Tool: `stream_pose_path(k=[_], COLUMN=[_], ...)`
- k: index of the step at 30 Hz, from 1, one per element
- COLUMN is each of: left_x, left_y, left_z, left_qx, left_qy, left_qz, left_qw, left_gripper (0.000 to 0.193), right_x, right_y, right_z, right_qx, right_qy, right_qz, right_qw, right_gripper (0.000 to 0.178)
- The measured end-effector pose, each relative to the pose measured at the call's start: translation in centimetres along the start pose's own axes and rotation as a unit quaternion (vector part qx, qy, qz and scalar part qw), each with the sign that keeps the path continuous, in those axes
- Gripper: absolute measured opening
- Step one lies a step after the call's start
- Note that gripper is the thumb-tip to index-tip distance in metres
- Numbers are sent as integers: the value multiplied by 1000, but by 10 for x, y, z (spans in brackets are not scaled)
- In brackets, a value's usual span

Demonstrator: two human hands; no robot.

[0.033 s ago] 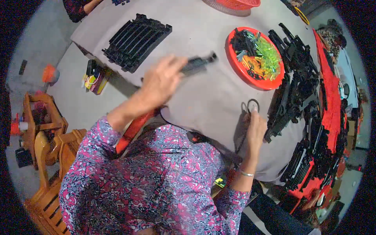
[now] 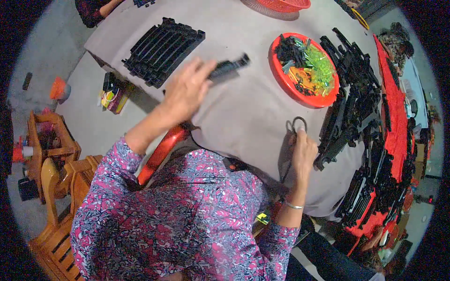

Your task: The person assembles toy gun components by inserting small plastic pieces into plastic housings and securing internal parts using a metal loop tool.

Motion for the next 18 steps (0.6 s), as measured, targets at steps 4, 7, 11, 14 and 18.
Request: stream_pose_path(k=[4,7,11,14,18], left_x=[21,23,25,22,15], left_y=[-2,1,4,8,9], left_z=[47,58,61,59,48], left_qx=[121,179,198,192,139], left_qy=[-42,-62,-81,-86,-113], left_qz=[-33,-45,-57,-62,-72], left_qw=[991,981,975,976,981], left_gripper=[55,58,62,64,47], right_x=[3,4,-1,3,1], right_y=[5,7,1,9,7], right_z=[33,55,76,71,73], right_qx=[-102,-89,-99,-112,-80], right_qy=[-125,-89,-68,-30,-50], right_qz=[1,13,28,9,-26], right_qw=[987,992,992,993,995], right_gripper=[67,66,44,47,42])
Point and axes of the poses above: each hand's wrist, its own x-axis towards the middle knuckle, its own y-axis out of the palm, z = x × y, the point moved 1 cm from there along x, towards the middle knuckle, and after that the axes turned 8 degrees about -x, right-handed, at the moved point
